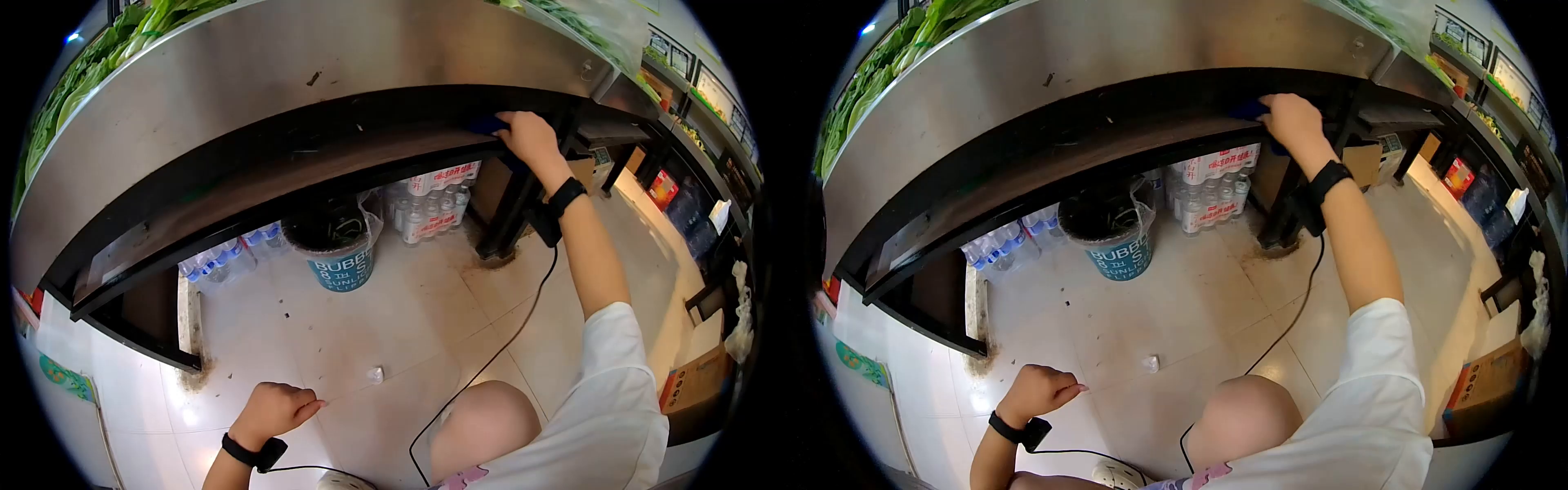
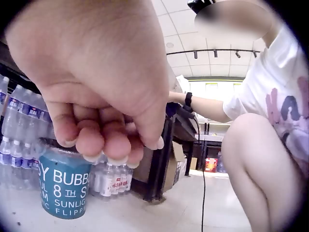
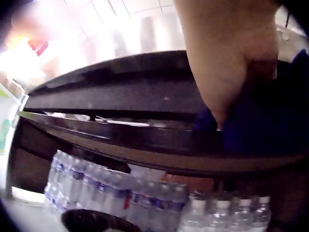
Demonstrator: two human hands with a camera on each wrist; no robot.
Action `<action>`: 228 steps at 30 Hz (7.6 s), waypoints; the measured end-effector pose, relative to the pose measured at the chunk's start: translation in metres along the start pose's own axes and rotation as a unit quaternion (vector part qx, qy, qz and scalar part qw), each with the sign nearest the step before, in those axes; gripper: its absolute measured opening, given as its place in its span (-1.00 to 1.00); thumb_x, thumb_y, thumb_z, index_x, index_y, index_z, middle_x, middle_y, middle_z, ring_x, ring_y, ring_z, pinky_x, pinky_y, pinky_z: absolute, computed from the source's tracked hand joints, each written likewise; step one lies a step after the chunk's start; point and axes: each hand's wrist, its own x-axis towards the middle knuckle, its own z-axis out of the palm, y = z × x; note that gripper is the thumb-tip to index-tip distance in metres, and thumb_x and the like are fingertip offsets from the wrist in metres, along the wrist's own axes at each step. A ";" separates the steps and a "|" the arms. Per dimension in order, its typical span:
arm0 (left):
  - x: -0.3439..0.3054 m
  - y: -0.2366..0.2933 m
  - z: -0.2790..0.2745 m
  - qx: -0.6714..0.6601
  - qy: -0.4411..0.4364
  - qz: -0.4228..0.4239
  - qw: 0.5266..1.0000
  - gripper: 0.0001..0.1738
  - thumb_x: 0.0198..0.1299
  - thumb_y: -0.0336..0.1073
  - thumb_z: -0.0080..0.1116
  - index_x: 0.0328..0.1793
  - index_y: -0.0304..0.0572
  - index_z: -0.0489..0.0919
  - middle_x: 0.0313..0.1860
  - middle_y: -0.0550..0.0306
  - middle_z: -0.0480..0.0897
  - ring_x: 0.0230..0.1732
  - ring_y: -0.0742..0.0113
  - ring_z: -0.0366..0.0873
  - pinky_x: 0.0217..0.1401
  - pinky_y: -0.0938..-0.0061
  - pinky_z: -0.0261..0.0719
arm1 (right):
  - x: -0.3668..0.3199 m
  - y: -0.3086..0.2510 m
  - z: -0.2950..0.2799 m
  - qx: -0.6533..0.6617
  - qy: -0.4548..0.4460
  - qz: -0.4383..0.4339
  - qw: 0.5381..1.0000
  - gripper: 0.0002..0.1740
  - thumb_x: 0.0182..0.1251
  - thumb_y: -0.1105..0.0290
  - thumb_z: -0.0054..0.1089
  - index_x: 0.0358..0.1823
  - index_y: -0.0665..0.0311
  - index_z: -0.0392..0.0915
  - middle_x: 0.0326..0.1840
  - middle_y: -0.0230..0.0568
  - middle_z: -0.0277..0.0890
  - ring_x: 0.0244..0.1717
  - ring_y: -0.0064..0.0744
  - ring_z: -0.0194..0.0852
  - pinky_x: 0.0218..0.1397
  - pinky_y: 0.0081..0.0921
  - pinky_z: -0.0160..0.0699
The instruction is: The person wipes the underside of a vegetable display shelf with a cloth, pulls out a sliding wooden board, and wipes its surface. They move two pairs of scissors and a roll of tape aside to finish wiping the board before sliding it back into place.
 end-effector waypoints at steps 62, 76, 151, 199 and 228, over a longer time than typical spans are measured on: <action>0.026 0.006 0.026 0.010 -0.028 0.008 1.000 -0.71 0.15 -0.07 0.19 -0.54 -0.03 0.59 -0.71 0.18 0.52 -0.65 0.14 0.50 -0.60 0.35 0.40 | -0.030 -0.093 0.005 0.050 0.099 -0.103 0.988 -0.70 0.14 0.35 0.11 -0.10 0.28 0.59 -0.13 -0.10 0.62 -0.06 -0.19 0.58 0.06 -0.25 0.42; 0.022 0.003 -0.006 -0.198 0.160 -0.135 0.957 -0.78 0.30 -0.18 0.03 -0.18 -0.16 0.57 -0.34 0.10 0.63 -0.36 0.27 0.61 -0.26 0.41 0.55 | -0.048 -0.188 -0.016 0.171 0.184 -0.174 0.952 -0.63 0.05 0.50 0.08 -0.05 0.37 0.58 -0.07 0.02 0.60 0.02 -0.11 0.55 0.22 -0.17 0.34; 0.048 0.005 -0.072 -0.652 0.456 -0.240 0.557 -0.67 0.26 0.04 0.06 -0.17 -0.05 0.51 -0.38 0.19 0.62 -0.31 0.46 0.53 -0.03 0.53 0.46 | 0.000 0.070 -0.022 0.028 -0.153 -0.077 0.985 -0.52 0.18 0.23 0.23 0.12 0.24 0.50 -0.18 0.14 0.55 -0.13 0.16 0.49 -0.04 -0.15 0.46; 0.048 -0.001 -0.061 -0.626 0.501 -0.233 0.551 -0.60 0.25 0.16 0.04 -0.27 -0.02 0.45 -0.39 0.25 0.61 -0.37 0.54 0.47 -0.05 0.60 0.40 | 0.005 0.154 0.013 -0.014 -0.198 -0.021 0.980 -0.45 0.34 0.35 0.02 0.37 0.05 0.24 0.09 0.05 0.48 0.01 0.11 0.46 0.04 -0.15 0.44; 0.039 0.004 -0.056 -0.640 0.472 -0.254 0.551 -0.51 0.30 0.21 -0.10 -0.09 -0.05 0.47 -0.21 0.17 0.65 -0.24 0.47 0.56 -0.13 0.59 0.49 | 0.026 0.134 0.006 -0.083 -0.196 -0.043 0.976 -0.59 0.23 0.31 0.14 0.12 0.18 0.52 -0.18 0.05 0.59 -0.13 0.04 0.54 -0.09 -0.17 0.53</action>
